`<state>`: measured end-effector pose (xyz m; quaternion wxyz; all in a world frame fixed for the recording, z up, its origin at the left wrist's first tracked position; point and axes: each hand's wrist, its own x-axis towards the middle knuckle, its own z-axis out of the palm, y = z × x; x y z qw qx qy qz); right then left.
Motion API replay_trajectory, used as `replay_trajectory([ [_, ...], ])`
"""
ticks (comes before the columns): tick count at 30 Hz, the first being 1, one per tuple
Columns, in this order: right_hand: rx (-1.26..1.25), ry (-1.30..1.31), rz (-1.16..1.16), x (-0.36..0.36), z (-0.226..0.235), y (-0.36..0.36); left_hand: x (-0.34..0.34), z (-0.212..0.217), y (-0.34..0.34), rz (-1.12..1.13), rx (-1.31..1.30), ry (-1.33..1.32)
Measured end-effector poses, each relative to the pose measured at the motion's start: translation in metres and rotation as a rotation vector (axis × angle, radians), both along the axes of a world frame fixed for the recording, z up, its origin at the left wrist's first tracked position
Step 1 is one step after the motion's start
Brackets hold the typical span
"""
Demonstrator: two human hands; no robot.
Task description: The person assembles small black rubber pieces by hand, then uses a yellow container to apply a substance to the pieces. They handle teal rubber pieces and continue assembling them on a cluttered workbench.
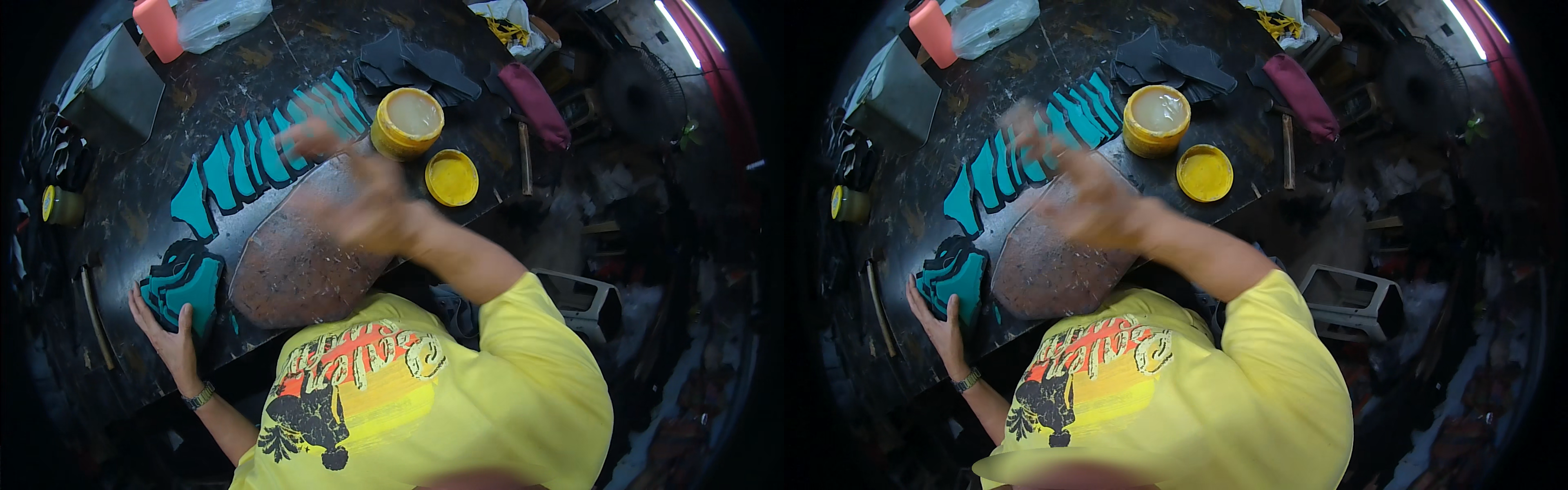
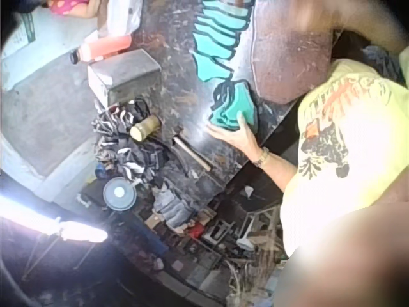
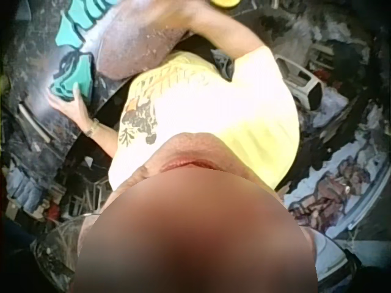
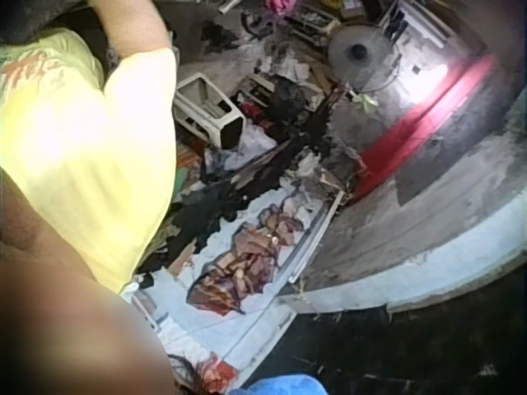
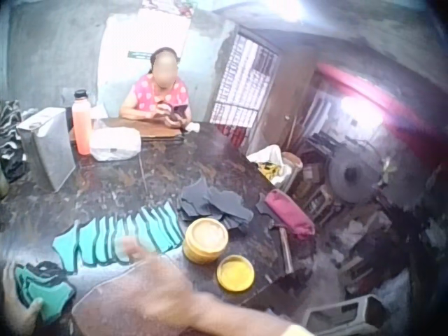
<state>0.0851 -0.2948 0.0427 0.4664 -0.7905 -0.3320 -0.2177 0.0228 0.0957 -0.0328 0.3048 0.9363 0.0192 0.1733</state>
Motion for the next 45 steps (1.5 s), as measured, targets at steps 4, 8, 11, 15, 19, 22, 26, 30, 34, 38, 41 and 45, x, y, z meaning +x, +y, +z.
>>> replay_trajectory([
  [4, 0.135, -0.11, -0.686, 0.038, 0.014, -0.148, -0.005, 0.01, -0.007, 0.024, 0.028, -0.041],
  [8, -0.001, 0.121, -1.013, 0.058, 0.0, -0.255, -0.006, 0.013, -0.022, 0.016, 0.069, -0.033],
  [11, -0.113, 0.248, -1.083, 0.07, -0.022, -0.299, -0.005, 0.014, -0.032, 0.02, 0.116, -0.028],
  [15, -0.372, 0.287, -1.109, 0.081, -0.041, -0.332, -0.007, 0.016, -0.04, 0.052, 0.241, -0.036],
  [19, -0.525, 0.181, -1.204, 0.084, -0.034, -0.359, -0.006, 0.021, -0.044, 0.042, 0.249, -0.04],
  [22, -0.74, 0.135, -1.422, 0.087, -0.025, -0.376, -0.004, 0.028, -0.046, 0.045, 0.193, -0.105],
  [26, -0.667, 0.398, -1.455, 0.087, -0.021, -0.401, 0.0, 0.035, -0.051, 0.08, 0.222, -0.219],
  [30, -0.456, 0.175, -1.417, 0.086, -0.024, -0.42, 0.005, 0.04, -0.056, 0.067, 0.262, -0.289],
  [34, -0.531, 0.125, -1.551, 0.09, -0.035, -0.41, 0.008, 0.045, -0.061, 0.042, 0.262, -0.288],
  [38, -0.7, 0.061, -1.222, 0.097, -0.044, -0.382, 0.01, 0.051, -0.071, 0.016, 0.186, -0.318],
  [41, -0.748, 0.392, -1.068, 0.103, -0.048, -0.367, 0.01, 0.058, -0.087, -0.036, 0.095, -0.326],
  [45, -0.822, 0.411, -1.105, 0.116, -0.052, -0.36, 0.012, 0.064, -0.119, -0.152, -0.025, -0.331],
])
